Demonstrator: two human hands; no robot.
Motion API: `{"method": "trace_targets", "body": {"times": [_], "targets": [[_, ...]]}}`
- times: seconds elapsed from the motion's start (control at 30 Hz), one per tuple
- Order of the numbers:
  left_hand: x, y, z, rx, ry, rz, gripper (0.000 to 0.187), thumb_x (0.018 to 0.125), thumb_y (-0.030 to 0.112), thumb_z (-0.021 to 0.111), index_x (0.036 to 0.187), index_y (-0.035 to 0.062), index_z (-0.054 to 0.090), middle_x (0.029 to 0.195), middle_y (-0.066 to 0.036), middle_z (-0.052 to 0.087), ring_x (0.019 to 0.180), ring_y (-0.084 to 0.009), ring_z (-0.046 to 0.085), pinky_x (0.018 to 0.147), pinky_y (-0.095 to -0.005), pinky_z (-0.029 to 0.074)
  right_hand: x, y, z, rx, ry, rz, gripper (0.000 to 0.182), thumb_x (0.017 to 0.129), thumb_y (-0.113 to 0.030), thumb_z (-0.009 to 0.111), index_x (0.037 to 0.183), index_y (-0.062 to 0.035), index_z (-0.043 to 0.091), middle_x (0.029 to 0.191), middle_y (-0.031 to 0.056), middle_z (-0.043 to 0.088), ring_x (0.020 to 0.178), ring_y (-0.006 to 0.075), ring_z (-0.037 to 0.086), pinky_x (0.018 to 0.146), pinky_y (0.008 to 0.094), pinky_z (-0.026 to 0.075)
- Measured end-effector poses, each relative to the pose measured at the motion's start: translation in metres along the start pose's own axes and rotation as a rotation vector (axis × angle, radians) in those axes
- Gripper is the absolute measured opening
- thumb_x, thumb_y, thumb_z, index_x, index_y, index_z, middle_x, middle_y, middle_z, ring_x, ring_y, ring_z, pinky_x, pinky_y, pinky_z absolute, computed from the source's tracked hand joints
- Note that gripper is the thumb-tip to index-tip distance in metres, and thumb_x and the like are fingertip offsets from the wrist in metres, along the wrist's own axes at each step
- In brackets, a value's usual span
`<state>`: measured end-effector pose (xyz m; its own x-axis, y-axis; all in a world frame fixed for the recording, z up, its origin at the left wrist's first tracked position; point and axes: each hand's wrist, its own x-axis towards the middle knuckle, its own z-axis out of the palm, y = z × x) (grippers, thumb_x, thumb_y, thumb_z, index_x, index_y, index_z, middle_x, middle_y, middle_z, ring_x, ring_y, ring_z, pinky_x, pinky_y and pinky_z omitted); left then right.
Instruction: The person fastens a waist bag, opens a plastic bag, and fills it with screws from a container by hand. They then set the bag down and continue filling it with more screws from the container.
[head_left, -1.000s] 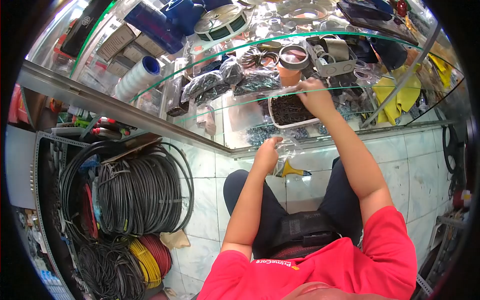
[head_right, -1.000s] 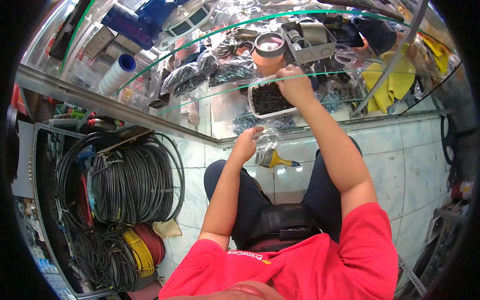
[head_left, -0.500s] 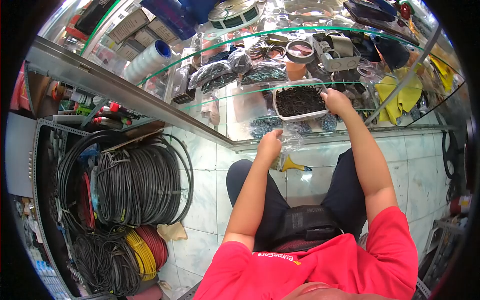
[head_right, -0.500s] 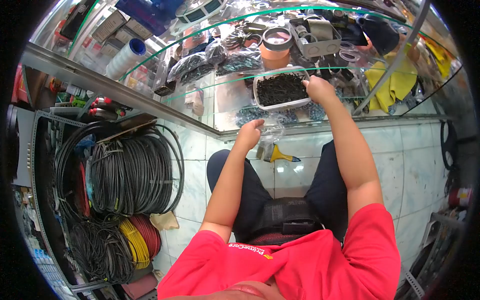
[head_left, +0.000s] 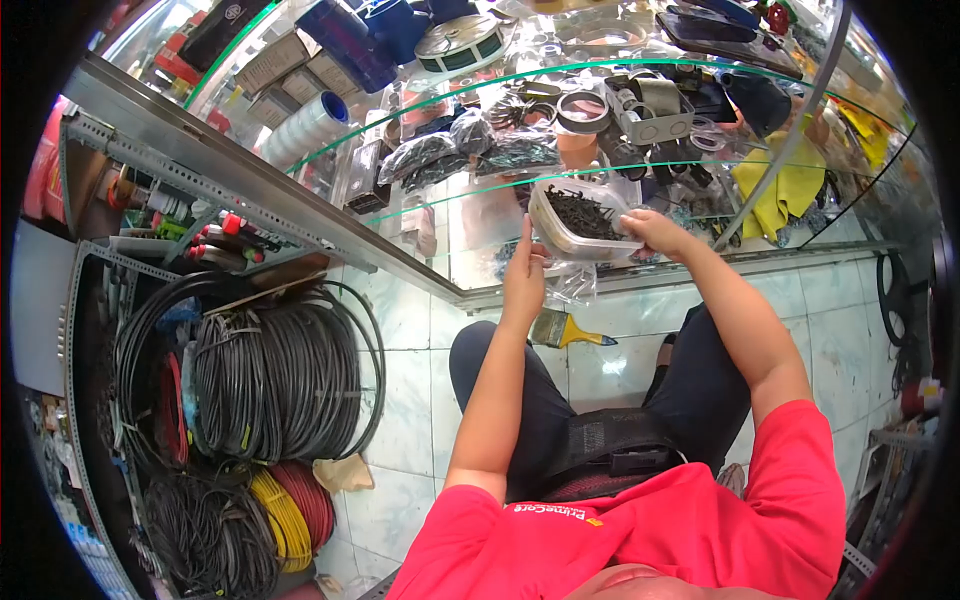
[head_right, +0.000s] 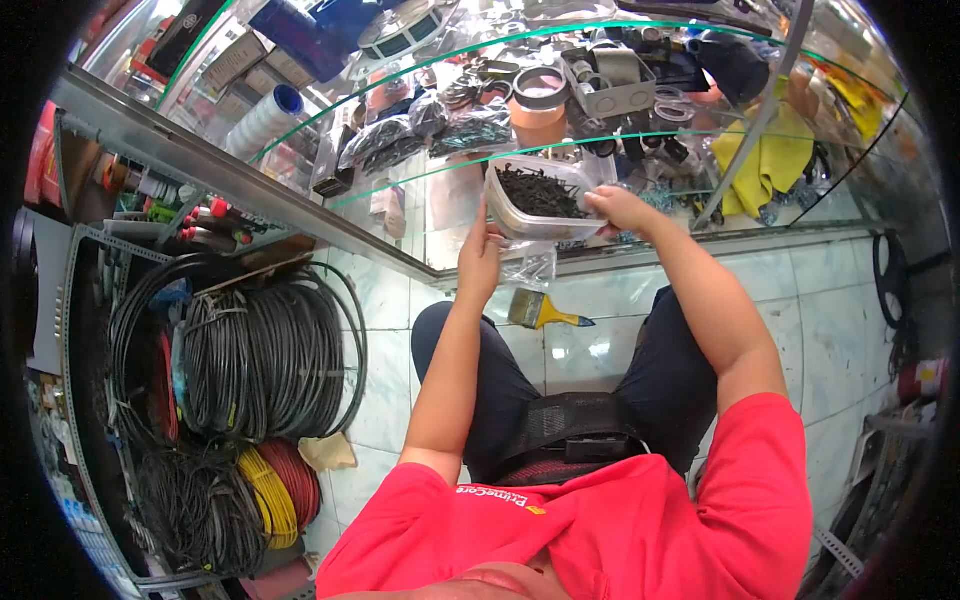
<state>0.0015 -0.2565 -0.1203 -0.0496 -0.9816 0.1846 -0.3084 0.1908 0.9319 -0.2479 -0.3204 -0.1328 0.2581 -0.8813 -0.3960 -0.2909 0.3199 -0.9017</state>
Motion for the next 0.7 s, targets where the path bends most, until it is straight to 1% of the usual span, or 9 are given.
{"method": "trace_targets", "body": {"times": [0.03, 0.2, 0.27, 0.37, 0.43, 0.47, 0.53, 0.6, 0.7], "targets": [[0.0, 0.004, -0.001, 0.016, 0.024, 0.072, 0.073, 0.072, -0.011, 0.035, 0.138, 0.0158, 0.022, 0.078, -0.009, 0.055, 0.072, -0.0182, 0.053, 0.072, -0.0262, 0.043, 0.001, 0.001, 0.006, 0.053, -0.02, 0.024, 0.028, 0.089, -0.033, 0.044, 0.09, -0.0068, 0.053, 0.074, 0.0025, 0.051, 0.047, 0.0113, 0.052, 0.043, 0.0217, 0.043], [0.002, 0.009, -0.011, 0.031, 0.017, 0.124, 0.073, 0.071, -0.012, 0.032, 0.138, 0.0162, 0.025, 0.081, -0.007, 0.052, 0.072, -0.0152, 0.052, 0.074, -0.0235, 0.043, 0.008, -0.001, 0.012, 0.031, -0.068, 0.033, 0.03, 0.089, -0.033, 0.043, 0.093, -0.0044, 0.051, 0.074, 0.0034, 0.052, 0.048, 0.0105, 0.053, 0.041, 0.0213, 0.041], [-0.005, 0.007, -0.013, 0.05, 0.016, 0.164, 0.072, 0.071, -0.012, 0.032, 0.138, 0.0161, 0.026, 0.079, -0.007, 0.052, 0.072, -0.016, 0.052, 0.074, -0.0237, 0.043, 0.014, 0.004, 0.014, -0.05, -0.055, 0.027, 0.03, 0.088, -0.032, 0.043, 0.093, -0.0036, 0.051, 0.074, 0.0073, 0.057, 0.048, 0.014, 0.055, 0.041, 0.023, 0.043], [-0.001, 0.015, -0.015, 0.123, -0.005, 0.225, 0.072, 0.071, -0.012, 0.032, 0.137, 0.0164, 0.028, 0.075, -0.007, 0.051, 0.072, -0.0182, 0.053, 0.076, -0.0246, 0.042, 0.01, -0.003, 0.015, -0.087, -0.048, -0.041, 0.033, 0.088, -0.033, 0.044, 0.098, -0.0029, 0.052, 0.082, 0.0084, 0.058, 0.049, 0.0144, 0.054, 0.043, 0.0243, 0.046], [-0.006, 0.014, -0.016, 0.219, 0.05, 0.291, 0.07, 0.069, -0.012, 0.034, 0.135, 0.0095, 0.03, 0.079, -0.013, 0.057, 0.073, -0.0265, 0.055, 0.073, -0.0323, 0.043, 0.013, 0.002, 0.017, -0.069, -0.038, -0.031, 0.034, 0.088, -0.034, 0.044, 0.1, -0.0027, 0.052, 0.084, 0.0085, 0.058, 0.049, 0.0147, 0.053, 0.043, 0.025, 0.046], [-0.011, 0.015, -0.015, 0.221, 0.053, 0.288, 0.07, 0.069, -0.012, 0.034, 0.135, 0.0095, 0.03, 0.079, -0.013, 0.057, 0.073, -0.0265, 0.055, 0.073, -0.0323, 0.043, 0.017, 0.0, 0.016, -0.051, -0.008, -0.049, 0.035, 0.088, -0.034, 0.044, 0.101, -0.0025, 0.051, 0.087, 0.0087, 0.057, 0.049, 0.015, 0.053, 0.044, 0.0257, 0.047], [-0.012, 0.018, -0.012, 0.217, 0.05, 0.273, 0.07, 0.068, -0.012, 0.035, 0.135, 0.009, 0.031, 0.078, -0.013, 0.057, 0.074, -0.0263, 0.054, 0.073, -0.0322, 0.042, 0.016, -0.007, 0.012, -0.107, 0.035, -0.066, 0.035, 0.088, -0.034, 0.044, 0.099, -0.0021, 0.053, 0.086, 0.0081, 0.058, 0.056, 0.0156, 0.054, 0.045, 0.027, 0.048], [-0.015, 0.015, -0.008, 0.225, 0.034, 0.326, 0.07, 0.068, -0.012, 0.036, 0.134, 0.0081, 0.032, 0.077, -0.012, 0.056, 0.073, -0.0261, 0.054, 0.073, -0.0318, 0.042, 0.014, -0.008, 0.01, -0.181, -0.045, -0.016, 0.035, 0.087, -0.034, 0.044, 0.098, -0.0019, 0.054, 0.086, 0.007, 0.058, 0.062, 0.0153, 0.055, 0.045, 0.0281, 0.048], [-0.01, 0.017, -0.008, 0.268, 0.037, 0.482, 0.069, 0.068, -0.013, 0.036, 0.134, 0.0081, 0.033, 0.075, -0.012, 0.056, 0.073, -0.0258, 0.053, 0.073, -0.0316, 0.042, 0.01, -0.012, 0.015, -0.194, 0.005, -0.042, 0.034, 0.087, -0.034, 0.043, 0.094, -0.0024, 0.056, 0.08, 0.0051, 0.057, 0.066, 0.015, 0.055, 0.043, 0.0284, 0.046]]}}
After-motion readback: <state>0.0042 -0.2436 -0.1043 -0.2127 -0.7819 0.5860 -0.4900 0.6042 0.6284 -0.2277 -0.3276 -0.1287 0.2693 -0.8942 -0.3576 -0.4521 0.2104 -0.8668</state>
